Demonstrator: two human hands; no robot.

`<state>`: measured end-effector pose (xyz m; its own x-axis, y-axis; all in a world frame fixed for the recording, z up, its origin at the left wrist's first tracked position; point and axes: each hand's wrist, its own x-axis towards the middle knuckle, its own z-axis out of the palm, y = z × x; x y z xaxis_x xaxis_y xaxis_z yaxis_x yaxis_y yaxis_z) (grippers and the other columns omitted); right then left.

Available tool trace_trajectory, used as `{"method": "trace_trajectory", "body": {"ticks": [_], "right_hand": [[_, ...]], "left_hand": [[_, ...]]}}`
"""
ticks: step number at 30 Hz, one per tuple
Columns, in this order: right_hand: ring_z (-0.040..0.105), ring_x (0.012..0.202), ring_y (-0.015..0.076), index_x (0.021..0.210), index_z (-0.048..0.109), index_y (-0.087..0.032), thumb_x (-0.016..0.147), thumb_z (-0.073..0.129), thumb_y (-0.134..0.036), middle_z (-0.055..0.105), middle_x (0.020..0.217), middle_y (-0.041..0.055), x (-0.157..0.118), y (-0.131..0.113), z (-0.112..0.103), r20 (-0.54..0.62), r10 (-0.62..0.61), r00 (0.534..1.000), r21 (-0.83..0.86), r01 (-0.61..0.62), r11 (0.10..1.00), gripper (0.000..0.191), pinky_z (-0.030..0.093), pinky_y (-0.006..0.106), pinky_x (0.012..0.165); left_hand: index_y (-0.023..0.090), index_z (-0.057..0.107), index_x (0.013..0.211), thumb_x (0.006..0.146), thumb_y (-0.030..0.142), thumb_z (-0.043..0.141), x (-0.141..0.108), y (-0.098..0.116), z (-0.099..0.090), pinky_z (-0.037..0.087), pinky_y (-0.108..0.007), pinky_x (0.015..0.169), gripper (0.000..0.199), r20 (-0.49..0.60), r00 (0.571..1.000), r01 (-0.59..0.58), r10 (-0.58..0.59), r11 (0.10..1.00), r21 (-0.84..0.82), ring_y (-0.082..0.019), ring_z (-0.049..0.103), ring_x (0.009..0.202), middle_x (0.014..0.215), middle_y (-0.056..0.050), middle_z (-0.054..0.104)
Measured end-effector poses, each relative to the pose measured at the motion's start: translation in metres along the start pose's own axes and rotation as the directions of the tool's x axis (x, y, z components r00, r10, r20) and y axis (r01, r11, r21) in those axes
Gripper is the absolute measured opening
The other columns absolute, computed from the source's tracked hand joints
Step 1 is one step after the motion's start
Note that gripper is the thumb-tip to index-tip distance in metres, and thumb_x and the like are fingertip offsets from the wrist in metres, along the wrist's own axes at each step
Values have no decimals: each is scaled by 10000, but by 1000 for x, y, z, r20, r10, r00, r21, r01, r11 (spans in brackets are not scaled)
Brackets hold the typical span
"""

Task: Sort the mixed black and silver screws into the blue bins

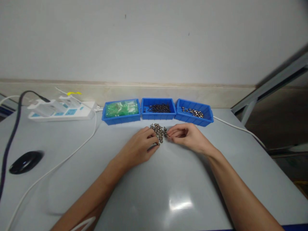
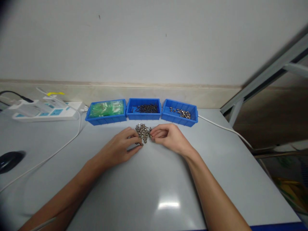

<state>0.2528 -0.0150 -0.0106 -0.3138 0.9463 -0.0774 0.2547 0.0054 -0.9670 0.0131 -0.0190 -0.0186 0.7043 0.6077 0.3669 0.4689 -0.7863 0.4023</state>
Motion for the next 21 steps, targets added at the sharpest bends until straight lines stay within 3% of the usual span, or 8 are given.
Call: {"method": "trace_trajectory", "body": {"ticks": [2,4,7,9,11,13,17,21], "right_hand": [[759,728,201,858,768,-154,683,838,-270,795,804,77,0,-3,-2,-57,6,998,48,-4,999,222,620,318,720],[768,740,217,858,772,-162,678,851,-280,795,798,74,1,-6,-2,-268,-41,963,79,64,995,229,634,350,756],[778,891,250,919,768,-185,716,845,-307,803,948,83,2,-8,-3,-649,-163,743,32,241,970,249,626,420,897],[760,1006,268,1000,756,-205,749,829,-323,786,1075,88,3,-9,-3,-763,-222,607,-29,311,950,287,598,459,974],[761,993,269,1050,743,-217,770,815,-337,779,1085,88,2,-10,-2,-784,-240,572,-59,316,947,313,602,470,965],[773,847,245,1034,743,-211,786,801,-354,785,969,80,1,-13,1,-726,-225,650,-47,279,959,292,640,432,848],[718,646,171,1003,755,-172,812,756,-324,755,787,53,-3,-19,11,-358,-172,918,12,189,982,244,609,308,640],[701,663,145,1096,745,-153,783,749,-219,751,763,35,-5,-20,19,-77,-122,990,68,127,990,320,565,257,636]], "left_hand": [[140,698,939,946,156,597,0,1,0,495,-374,838,102,11,1000,-12,12,1000,10,-233,561,927,967,-100,645],[143,691,944,962,162,575,1,2,0,499,-384,844,119,22,1000,-22,21,1000,15,-236,562,931,970,-102,649],[155,671,962,968,157,568,3,5,0,507,-381,890,103,4,1000,-18,18,998,-60,-229,581,975,996,-92,669],[162,658,981,957,144,586,4,7,-1,517,-352,894,79,-50,998,16,-24,989,-150,-207,611,970,991,-75,688],[169,657,983,938,143,616,5,10,-2,534,-303,821,67,-118,987,75,-105,969,-235,-170,641,870,930,-49,700],[175,665,967,917,154,646,6,13,-3,538,-269,742,57,-177,964,136,-200,938,-319,-142,649,764,861,-28,706],[169,668,977,898,206,677,9,13,-1,567,-281,763,88,-203,903,208,-378,800,-563,-156,699,800,886,-50,735],[196,545,992,833,252,758,10,10,2,587,-281,746,271,-114,856,240,-505,583,-776,-158,724,764,822,-17,745]]}}
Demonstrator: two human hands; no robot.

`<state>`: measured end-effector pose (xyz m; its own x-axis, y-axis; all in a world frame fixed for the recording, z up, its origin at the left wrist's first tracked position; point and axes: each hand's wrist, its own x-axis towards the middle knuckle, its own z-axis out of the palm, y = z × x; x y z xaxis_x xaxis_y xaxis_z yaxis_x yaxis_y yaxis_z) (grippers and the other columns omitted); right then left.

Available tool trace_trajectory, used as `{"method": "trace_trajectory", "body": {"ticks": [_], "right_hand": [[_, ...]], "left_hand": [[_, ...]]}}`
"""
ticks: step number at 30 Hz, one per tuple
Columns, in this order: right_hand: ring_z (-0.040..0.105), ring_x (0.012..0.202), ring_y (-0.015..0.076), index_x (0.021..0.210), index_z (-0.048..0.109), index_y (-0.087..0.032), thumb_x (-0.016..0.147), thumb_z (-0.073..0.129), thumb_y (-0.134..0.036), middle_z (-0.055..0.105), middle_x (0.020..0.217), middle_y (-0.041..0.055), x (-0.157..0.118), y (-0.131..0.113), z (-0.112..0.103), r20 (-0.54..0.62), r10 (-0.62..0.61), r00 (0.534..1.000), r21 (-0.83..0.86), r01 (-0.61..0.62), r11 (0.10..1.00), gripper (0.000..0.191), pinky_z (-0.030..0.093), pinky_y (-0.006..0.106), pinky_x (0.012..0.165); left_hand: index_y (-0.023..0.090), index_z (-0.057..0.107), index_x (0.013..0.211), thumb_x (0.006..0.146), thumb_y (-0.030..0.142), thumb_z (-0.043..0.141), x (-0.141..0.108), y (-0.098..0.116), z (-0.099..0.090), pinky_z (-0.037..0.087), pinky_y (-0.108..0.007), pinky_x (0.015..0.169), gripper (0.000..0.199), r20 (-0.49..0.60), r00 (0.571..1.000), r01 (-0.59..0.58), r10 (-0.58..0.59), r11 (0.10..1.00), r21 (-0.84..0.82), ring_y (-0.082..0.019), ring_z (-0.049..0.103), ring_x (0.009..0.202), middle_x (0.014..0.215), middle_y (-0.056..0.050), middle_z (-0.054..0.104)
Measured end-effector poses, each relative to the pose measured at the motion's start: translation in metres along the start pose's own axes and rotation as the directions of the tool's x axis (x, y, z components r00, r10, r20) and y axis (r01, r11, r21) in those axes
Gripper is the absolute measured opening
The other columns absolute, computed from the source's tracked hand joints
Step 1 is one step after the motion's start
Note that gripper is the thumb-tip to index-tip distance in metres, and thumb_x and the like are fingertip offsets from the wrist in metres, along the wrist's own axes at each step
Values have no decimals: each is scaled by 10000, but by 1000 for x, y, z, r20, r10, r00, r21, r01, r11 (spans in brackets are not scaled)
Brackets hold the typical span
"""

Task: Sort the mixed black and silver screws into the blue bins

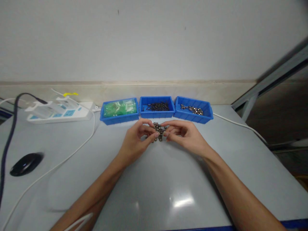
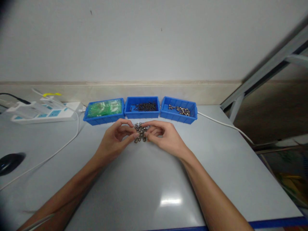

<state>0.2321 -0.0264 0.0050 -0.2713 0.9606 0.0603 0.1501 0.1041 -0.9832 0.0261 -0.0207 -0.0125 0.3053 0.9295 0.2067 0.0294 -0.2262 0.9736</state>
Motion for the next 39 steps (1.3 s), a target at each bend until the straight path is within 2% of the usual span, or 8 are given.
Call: {"method": "trace_trajectory", "body": {"ticks": [9,16,18,21,23,25,28,39], "right_hand": [[739,697,165,962,791,-160,758,787,-223,782,746,43,-1,-3,0,170,141,975,128,-164,978,213,575,263,667],[738,676,155,935,783,-173,724,786,-198,782,745,30,0,-4,0,225,140,964,174,-181,968,213,599,279,689],[740,667,172,905,772,-170,710,805,-234,774,723,35,2,-2,0,154,143,978,163,-168,972,208,611,306,690],[756,723,203,918,743,-178,709,829,-293,767,738,43,5,5,-3,-214,85,973,164,-51,985,253,630,360,758],[769,832,219,1015,718,-200,738,814,-306,786,904,66,7,9,-6,-504,15,863,133,61,989,312,627,404,850],[765,938,232,1140,676,-231,757,796,-292,762,1120,90,9,13,-8,-652,-25,758,102,121,987,406,618,436,913],[760,967,240,1267,606,-264,780,766,-284,709,1262,105,10,15,-9,-662,-21,749,96,113,989,513,632,449,896],[742,743,184,1253,590,-270,818,725,-366,752,1103,73,8,11,-1,-554,-20,833,43,53,998,465,633,345,699]], "left_hand": [[245,357,940,741,369,860,1,8,-2,542,-234,616,555,48,980,200,-195,970,-142,-182,758,695,770,-8,786],[231,407,904,816,362,781,0,6,-2,526,-242,618,406,42,991,126,-125,992,-12,-160,713,672,747,-1,748],[209,489,868,857,333,727,0,7,-7,525,-263,665,269,24,999,-26,21,972,232,-152,679,700,763,-6,711],[188,625,936,870,284,691,0,10,-18,513,-302,745,134,159,964,-267,215,744,612,-171,629,791,865,-34,672],[182,644,1029,874,284,676,0,10,-24,519,-327,772,189,271,944,-326,187,643,693,-197,621,843,931,-57,654],[168,635,1058,871,252,654,0,7,-28,523,-343,774,206,324,938,-328,122,613,719,-214,619,862,958,-73,640],[163,628,1022,843,141,607,0,-1,-30,518,-332,764,182,343,935,-325,92,609,723,-208,617,848,940,-72,639],[177,700,878,829,77,596,4,-8,-31,519,-255,667,153,251,951,-301,178,714,632,-138,634,671,779,-23,701]]}}
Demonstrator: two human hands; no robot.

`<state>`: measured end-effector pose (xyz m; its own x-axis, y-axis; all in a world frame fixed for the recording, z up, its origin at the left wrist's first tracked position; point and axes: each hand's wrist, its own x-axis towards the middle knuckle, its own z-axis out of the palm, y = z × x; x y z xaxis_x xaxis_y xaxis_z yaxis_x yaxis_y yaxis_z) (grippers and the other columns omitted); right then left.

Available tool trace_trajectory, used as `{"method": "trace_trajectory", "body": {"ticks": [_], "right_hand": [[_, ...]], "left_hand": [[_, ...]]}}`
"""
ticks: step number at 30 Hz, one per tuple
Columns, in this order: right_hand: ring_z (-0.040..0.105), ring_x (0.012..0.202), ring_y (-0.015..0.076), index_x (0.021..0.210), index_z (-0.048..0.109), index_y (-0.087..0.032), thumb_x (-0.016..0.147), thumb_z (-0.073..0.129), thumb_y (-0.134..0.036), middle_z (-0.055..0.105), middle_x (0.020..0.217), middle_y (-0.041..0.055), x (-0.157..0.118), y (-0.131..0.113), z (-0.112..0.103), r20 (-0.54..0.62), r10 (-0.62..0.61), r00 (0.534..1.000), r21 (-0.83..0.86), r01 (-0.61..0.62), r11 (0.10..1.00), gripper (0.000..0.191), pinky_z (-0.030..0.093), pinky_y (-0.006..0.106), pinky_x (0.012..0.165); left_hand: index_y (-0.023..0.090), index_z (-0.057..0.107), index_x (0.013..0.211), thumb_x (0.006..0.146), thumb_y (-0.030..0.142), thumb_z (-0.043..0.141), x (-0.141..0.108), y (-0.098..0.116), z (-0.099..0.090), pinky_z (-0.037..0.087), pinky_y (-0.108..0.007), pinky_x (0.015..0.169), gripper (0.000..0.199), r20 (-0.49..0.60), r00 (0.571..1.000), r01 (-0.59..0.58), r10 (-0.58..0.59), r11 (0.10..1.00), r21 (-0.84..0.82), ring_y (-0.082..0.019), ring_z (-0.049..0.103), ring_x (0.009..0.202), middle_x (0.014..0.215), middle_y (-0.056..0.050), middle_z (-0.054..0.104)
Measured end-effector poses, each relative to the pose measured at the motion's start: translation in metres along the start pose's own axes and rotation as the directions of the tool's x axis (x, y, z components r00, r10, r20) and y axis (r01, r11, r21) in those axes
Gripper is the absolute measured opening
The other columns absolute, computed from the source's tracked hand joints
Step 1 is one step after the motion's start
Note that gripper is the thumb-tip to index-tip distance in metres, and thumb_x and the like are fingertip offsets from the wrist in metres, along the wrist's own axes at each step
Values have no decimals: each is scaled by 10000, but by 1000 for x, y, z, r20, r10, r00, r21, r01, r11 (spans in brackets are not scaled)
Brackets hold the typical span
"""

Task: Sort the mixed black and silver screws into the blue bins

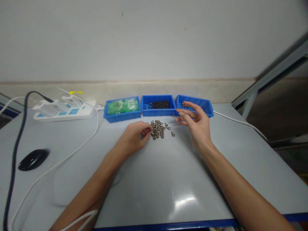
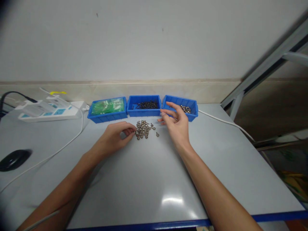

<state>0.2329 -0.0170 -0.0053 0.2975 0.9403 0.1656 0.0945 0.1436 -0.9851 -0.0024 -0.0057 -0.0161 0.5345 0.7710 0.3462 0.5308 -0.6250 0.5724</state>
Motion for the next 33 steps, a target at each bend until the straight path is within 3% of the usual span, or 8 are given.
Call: {"method": "trace_trajectory", "body": {"ticks": [4,7,14,23,26,28,30,33], "right_hand": [[732,692,172,1161,641,-228,785,733,-329,776,980,62,-1,-1,2,45,14,999,32,-16,999,400,605,319,662],[724,678,171,1067,683,-188,786,712,-289,766,834,44,-5,-3,4,195,1,981,-9,1,1000,299,587,309,663],[735,755,172,1053,751,-170,830,741,-307,784,843,57,-14,-7,6,614,41,788,-55,-9,998,263,581,299,740],[750,763,170,988,788,-183,739,847,-277,789,810,42,-10,-9,3,711,109,695,84,-239,967,272,588,280,741],[740,722,165,961,789,-188,742,846,-293,783,781,39,-11,-11,2,729,129,672,67,-258,964,250,588,286,722],[726,679,162,921,784,-186,737,847,-311,771,738,36,-10,-10,2,701,147,698,55,-258,965,231,587,295,705],[722,668,165,901,773,-189,724,853,-317,763,716,30,-9,-7,2,576,142,805,95,-239,966,232,592,312,716],[745,765,185,952,756,-199,720,847,-312,778,801,39,-3,0,2,158,75,985,218,-109,970,274,602,365,827]], "left_hand": [[179,721,871,843,129,653,2,3,1,561,-260,692,88,-101,994,43,-53,995,-95,-143,682,686,812,-29,752],[170,719,934,834,206,726,3,10,1,613,-276,757,107,-155,975,105,-160,944,-313,-169,740,767,877,-47,773],[191,636,1026,760,266,822,3,18,2,649,-302,776,332,-112,955,175,-275,827,-534,-212,786,826,1007,-55,761],[201,540,957,720,259,864,4,25,2,624,-225,703,405,30,935,267,-354,646,-715,-206,791,801,919,-34,770],[207,532,978,718,285,869,3,24,2,632,-265,719,433,58,937,282,-344,649,-707,-213,786,810,917,-36,773],[200,570,1009,733,283,860,3,21,0,629,-302,764,409,24,964,225,-266,759,-611,-205,772,822,937,-42,769],[188,640,1041,761,240,832,2,14,-4,607,-333,822,343,-34,992,103,-126,918,-383,-196,742,850,979,-53,758],[177,705,1050,815,162,752,0,2,-7,565,-361,842,240,0,1000,-30,30,999,-15,-219,698,920,1015,-77,748]]}}
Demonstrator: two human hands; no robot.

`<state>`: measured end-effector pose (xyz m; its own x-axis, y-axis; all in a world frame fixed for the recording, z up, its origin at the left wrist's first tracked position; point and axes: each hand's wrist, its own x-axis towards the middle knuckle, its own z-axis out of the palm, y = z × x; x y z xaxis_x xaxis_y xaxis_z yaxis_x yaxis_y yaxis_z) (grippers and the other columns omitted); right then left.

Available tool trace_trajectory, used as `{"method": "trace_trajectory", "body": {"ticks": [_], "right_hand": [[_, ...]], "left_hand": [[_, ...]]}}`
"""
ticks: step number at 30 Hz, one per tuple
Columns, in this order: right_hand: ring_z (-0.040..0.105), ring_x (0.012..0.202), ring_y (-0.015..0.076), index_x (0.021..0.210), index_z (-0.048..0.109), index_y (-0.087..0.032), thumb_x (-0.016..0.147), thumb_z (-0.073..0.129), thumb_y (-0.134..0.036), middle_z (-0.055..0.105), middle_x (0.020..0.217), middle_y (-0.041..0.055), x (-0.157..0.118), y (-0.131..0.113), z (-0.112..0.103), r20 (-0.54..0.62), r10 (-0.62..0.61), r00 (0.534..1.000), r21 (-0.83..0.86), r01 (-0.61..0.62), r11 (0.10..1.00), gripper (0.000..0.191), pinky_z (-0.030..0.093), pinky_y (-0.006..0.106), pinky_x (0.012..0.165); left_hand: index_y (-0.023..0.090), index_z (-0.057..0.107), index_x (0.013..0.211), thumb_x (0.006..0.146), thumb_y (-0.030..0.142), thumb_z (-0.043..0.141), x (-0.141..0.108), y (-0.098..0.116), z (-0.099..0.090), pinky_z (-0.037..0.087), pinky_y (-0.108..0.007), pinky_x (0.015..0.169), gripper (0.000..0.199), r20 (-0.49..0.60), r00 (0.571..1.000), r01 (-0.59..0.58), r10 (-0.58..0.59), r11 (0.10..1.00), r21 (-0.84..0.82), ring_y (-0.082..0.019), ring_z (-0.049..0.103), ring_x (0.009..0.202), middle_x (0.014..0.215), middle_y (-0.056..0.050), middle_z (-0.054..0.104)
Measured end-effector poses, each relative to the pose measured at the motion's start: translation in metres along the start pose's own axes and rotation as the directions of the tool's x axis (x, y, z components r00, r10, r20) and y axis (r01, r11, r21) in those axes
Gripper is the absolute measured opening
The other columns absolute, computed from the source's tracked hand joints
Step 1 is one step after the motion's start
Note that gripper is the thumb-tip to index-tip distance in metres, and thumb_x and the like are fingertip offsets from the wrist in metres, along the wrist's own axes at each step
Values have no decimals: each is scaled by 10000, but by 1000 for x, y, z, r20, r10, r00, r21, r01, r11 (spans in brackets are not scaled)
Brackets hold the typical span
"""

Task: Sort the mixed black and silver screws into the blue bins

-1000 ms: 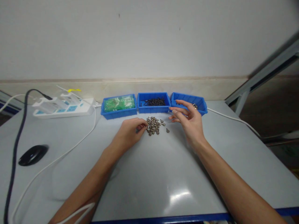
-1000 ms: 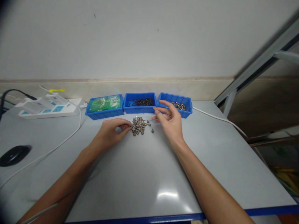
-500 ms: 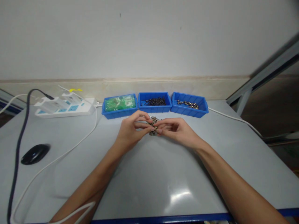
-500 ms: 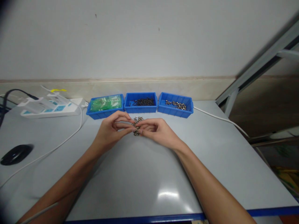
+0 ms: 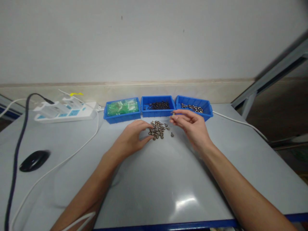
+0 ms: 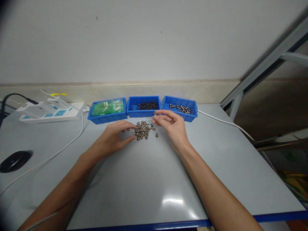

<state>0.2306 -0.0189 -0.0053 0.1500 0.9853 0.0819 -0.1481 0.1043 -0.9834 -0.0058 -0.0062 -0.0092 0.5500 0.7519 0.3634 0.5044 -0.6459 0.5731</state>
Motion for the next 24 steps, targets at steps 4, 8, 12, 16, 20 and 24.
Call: {"method": "trace_trajectory", "body": {"ticks": [4,8,12,16,20,24], "right_hand": [[752,927,213,1071,718,-234,696,830,-263,780,1043,53,10,4,-8,-377,-121,918,20,138,990,392,591,431,938],[752,885,206,1101,693,-238,725,785,-245,770,1053,59,10,3,-8,-349,-101,932,4,109,994,387,613,407,866],[738,752,180,1096,693,-242,756,757,-268,779,984,46,4,2,-2,-248,-85,965,-40,77,996,347,612,355,725],[724,713,169,1095,699,-246,772,742,-282,785,960,36,1,1,1,-201,-88,976,-80,73,994,328,595,339,680],[718,686,160,1079,705,-226,761,750,-283,791,914,36,1,0,1,-199,-78,977,-79,63,995,327,582,319,663],[719,682,159,1052,716,-224,760,746,-288,795,905,36,2,0,1,-168,-68,983,-97,52,994,300,579,313,659]], "left_hand": [[169,716,980,854,96,668,-1,-11,2,535,-313,762,153,88,996,-14,3,993,119,-194,678,826,908,-57,738],[175,702,923,838,59,656,-1,-12,5,508,-288,727,151,83,996,18,-30,990,142,-184,672,790,844,-31,723],[175,697,910,821,86,699,-1,-11,4,504,-288,733,126,77,997,5,-17,988,153,-190,670,803,855,-34,720],[172,703,903,822,102,712,-1,-11,3,505,-285,734,107,101,994,14,-31,987,160,-190,673,803,857,-40,723],[173,717,887,826,123,714,0,-11,2,505,-277,724,79,108,993,31,-46,990,140,-185,679,789,847,-37,731],[181,727,888,836,112,692,0,-9,-1,498,-258,721,93,99,992,66,-73,995,74,-162,687,759,820,-14,743]]}}
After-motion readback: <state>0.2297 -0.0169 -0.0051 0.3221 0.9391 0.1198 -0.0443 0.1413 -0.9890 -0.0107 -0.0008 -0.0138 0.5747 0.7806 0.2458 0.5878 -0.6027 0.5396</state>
